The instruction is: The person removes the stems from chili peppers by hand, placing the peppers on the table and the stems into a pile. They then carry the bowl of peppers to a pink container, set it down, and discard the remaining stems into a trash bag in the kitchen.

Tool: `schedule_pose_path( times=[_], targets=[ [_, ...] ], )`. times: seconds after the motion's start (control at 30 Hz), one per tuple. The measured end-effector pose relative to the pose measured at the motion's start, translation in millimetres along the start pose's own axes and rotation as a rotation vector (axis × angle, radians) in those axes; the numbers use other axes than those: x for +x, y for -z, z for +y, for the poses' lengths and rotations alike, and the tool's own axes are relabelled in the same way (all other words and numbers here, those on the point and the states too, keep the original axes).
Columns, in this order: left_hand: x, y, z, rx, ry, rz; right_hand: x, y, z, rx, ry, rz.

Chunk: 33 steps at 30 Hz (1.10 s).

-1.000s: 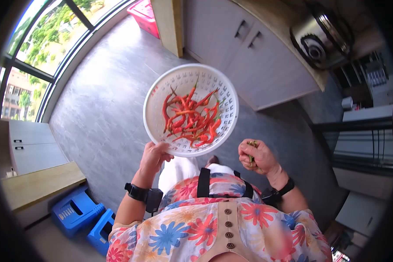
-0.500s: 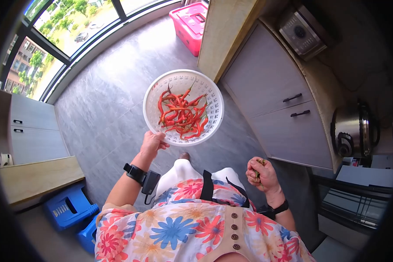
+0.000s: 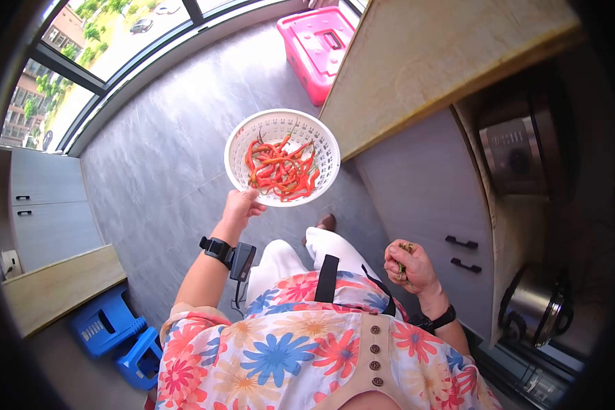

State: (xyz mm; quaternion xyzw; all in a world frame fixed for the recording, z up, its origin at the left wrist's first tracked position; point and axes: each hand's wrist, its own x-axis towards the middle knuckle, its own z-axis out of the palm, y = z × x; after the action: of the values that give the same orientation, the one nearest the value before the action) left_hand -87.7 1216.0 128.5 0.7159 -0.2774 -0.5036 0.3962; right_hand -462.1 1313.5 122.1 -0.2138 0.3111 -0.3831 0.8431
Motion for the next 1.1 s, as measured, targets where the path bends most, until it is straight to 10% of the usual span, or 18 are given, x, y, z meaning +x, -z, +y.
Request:
schedule_pose_path(
  times=[0.37,1.1],
  targets=[
    [-3,-10,11,0.036,-0.014,0.007,-27,-54,-22,-0.135,-0.003,-0.007],
    [33,45,-39,0.193,-0.276,-0.314,-97,-244,255,-0.764,0.359,0.183]
  ],
)
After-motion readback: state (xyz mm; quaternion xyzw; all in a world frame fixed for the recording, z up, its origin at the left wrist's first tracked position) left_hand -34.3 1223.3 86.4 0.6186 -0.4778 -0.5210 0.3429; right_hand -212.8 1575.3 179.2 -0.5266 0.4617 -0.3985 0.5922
